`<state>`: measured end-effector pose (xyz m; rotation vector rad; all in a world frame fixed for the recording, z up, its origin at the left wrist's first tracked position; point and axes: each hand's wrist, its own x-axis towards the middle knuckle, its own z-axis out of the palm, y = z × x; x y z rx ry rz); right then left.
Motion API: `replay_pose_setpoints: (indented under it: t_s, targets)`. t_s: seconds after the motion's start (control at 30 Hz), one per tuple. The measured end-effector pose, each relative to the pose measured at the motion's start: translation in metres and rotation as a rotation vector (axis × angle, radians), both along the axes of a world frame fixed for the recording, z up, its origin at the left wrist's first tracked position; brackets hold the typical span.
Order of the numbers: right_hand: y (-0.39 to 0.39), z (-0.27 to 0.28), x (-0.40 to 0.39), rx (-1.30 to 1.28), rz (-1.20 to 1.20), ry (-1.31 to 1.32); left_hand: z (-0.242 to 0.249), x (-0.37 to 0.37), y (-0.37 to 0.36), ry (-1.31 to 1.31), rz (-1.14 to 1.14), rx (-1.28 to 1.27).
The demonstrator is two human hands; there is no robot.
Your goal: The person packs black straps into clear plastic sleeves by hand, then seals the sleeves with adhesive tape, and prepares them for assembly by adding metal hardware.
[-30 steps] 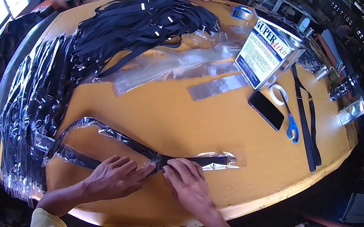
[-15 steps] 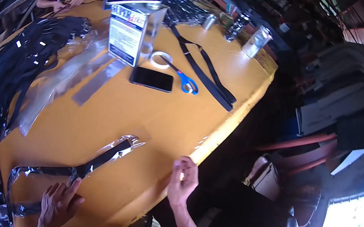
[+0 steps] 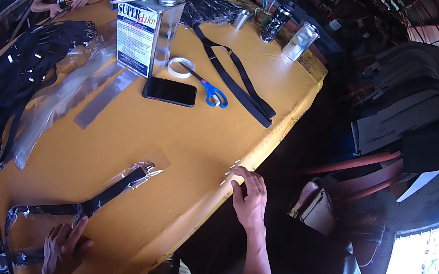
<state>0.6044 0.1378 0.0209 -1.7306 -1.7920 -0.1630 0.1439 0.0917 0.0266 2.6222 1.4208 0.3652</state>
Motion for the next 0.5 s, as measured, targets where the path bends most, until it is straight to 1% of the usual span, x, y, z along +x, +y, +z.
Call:
replay_pose_setpoints:
  t_s: [0.03, 0.1, 0.13, 0.17, 0.2, 0.27, 0.37, 0.4, 0.47, 0.5]
  targets:
    - [-0.003, -0.005, 0.0, -0.004, 0.001, -0.002, -0.003, 0.002, -0.001, -0.037, 0.028, -0.035]
    - [-0.016, -0.031, -0.001, -0.071, -0.298, 0.706, -0.004, 0.003, -0.002, -0.076, 0.056, -0.072]
    - [-0.019, -0.042, -0.007, 0.015, -0.234, 0.8, -0.003, 0.003, -0.002, -0.075, 0.052, -0.077]
    - [-0.028, -0.046, -0.015, -0.003, -0.249, 0.979, -0.002, 0.003, -0.001, -0.073, 0.048, -0.083]
    - [-0.032, -0.05, -0.024, -0.005, -0.296, 1.054, 0.0, 0.002, -0.001, -0.071, 0.043, -0.084]
    - [-0.035, -0.057, -0.04, -0.006, -0.386, 1.231, 0.005, 0.001, 0.001, 0.024, -0.009, 0.05]
    - [-0.027, -0.063, -0.052, 0.078, -0.421, 1.495, 0.003, 0.0, 0.001, -0.013, -0.02, 0.049]
    - [-0.023, -0.062, -0.053, 0.08, -0.418, 1.497, 0.002, 0.0, 0.002, -0.012, -0.018, 0.053]
    - [-0.015, -0.059, -0.056, 0.081, -0.544, 1.553, -0.002, -0.002, 0.001, -0.005, -0.02, 0.082]
    - [-0.012, -0.059, -0.059, 0.079, -0.538, 1.551, -0.002, -0.003, -0.001, -0.008, -0.014, 0.084]
